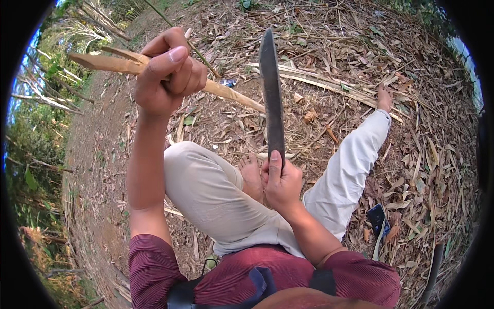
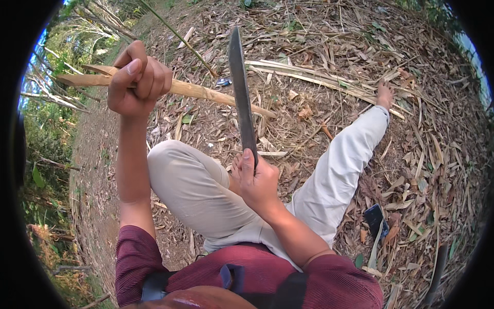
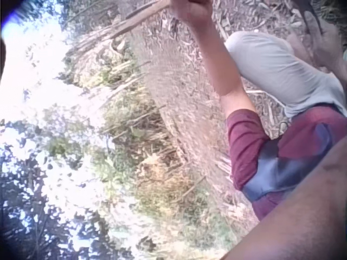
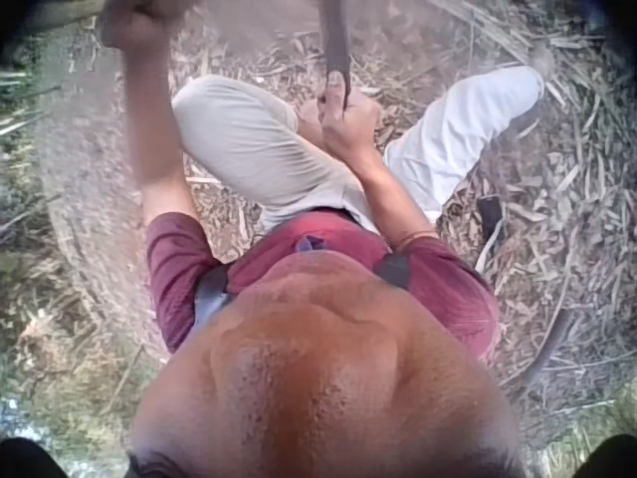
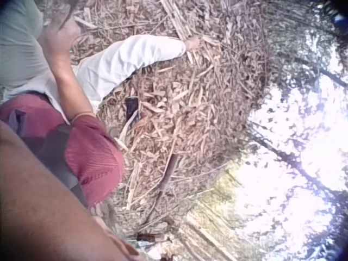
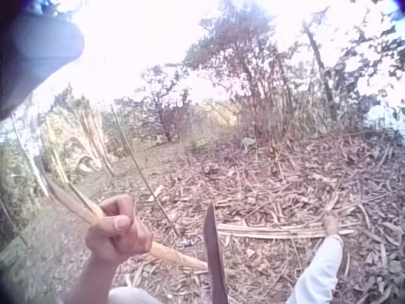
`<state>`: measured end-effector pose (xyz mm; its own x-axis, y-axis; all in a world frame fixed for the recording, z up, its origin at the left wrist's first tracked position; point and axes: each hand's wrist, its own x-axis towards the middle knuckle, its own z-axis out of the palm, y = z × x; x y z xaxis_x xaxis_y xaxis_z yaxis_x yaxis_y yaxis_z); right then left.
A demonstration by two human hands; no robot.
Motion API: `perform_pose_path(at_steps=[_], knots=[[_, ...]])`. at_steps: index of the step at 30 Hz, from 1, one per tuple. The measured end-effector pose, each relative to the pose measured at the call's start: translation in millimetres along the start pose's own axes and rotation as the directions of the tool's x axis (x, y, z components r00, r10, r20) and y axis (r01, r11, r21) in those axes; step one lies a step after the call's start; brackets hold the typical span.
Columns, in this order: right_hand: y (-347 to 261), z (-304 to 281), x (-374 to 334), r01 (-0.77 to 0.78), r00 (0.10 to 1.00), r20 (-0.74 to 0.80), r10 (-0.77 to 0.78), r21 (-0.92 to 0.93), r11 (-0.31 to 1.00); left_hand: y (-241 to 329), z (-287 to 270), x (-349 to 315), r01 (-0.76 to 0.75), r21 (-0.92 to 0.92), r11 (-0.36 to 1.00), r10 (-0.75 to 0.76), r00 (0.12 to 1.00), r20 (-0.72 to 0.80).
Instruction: The person shaves a thin strip of bamboo using a machete while sitting on the ground.
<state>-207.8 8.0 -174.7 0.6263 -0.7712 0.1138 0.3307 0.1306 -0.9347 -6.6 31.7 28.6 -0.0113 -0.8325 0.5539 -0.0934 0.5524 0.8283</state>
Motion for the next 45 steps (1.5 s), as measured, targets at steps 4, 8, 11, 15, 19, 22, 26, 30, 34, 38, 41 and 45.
perform_pose_path(at_steps=[4, 8, 11, 15, 19, 22, 26, 30, 34, 38, 41, 45], knots=[[-40, -19, -7, 0.311, 0.951, 0.015, -0.31, -0.043, 0.95, 3, 5, -5, 0.037, 0.005, 0.999, -0.037, 0.999, 0.012], [-2, -3, -5, 0.328, 0.941, -0.06, -0.334, -0.082, 0.941, -1, 27, 3, 0.077, 0.055, 0.996, -0.077, 0.997, 0.003], [9, 0, 6, 0.034, 0.992, 0.123, -0.003, -0.251, 0.967, 10, 20, -4, 0.108, 0.156, 0.982, -0.104, 0.994, -0.038], [-24, -13, 3, 0.268, 0.963, 0.084, -0.255, -0.275, 0.923, 5, 0, -11, 0.081, 0.025, 0.996, -0.081, 0.997, -0.013], [-30, -6, -13, 0.417, 0.909, -0.082, -0.409, 0.128, 0.9, 4, 13, -6, 0.056, 0.063, 0.996, -0.057, 0.998, 0.015], [23, -2, 6, 0.265, 0.964, 0.108, -0.243, -0.463, 0.846, 1, 22, 2, 0.106, 0.083, 0.991, -0.107, 0.994, 0.0], [5, -2, 5, 0.139, 0.99, 0.067, -0.124, -0.328, 0.934, 4, -1, -13, 0.089, 0.039, 0.995, -0.085, 0.992, -0.091], [-23, -10, -7, 0.356, 0.934, 0.034, -0.355, -0.1, 0.929, 5, 9, -9, 0.086, 0.062, 0.994, -0.084, 0.996, -0.025], [15, -3, -1, 0.241, 0.97, 0.071, -0.231, -0.232, 0.942, 2, 22, -2, 0.092, 0.11, 0.99, -0.088, 0.995, -0.045], [16, 2, 4, 0.249, 0.968, 0.086, -0.234, -0.406, 0.879, 2, -5, -9, 0.061, 0.025, 0.998, -0.06, 0.997, -0.041], [-31, -6, -3, 0.359, 0.933, 0.117, -0.34, -0.312, 0.88, 4, 3, -6, 0.077, 0.079, 0.994, -0.074, 0.997, -0.033], [-19, -4, -14, 0.389, 0.919, -0.011, -0.393, -0.12, 0.913, 0, 7, -4, 0.033, 0.146, 0.989, -0.039, 0.999, 0.038]])
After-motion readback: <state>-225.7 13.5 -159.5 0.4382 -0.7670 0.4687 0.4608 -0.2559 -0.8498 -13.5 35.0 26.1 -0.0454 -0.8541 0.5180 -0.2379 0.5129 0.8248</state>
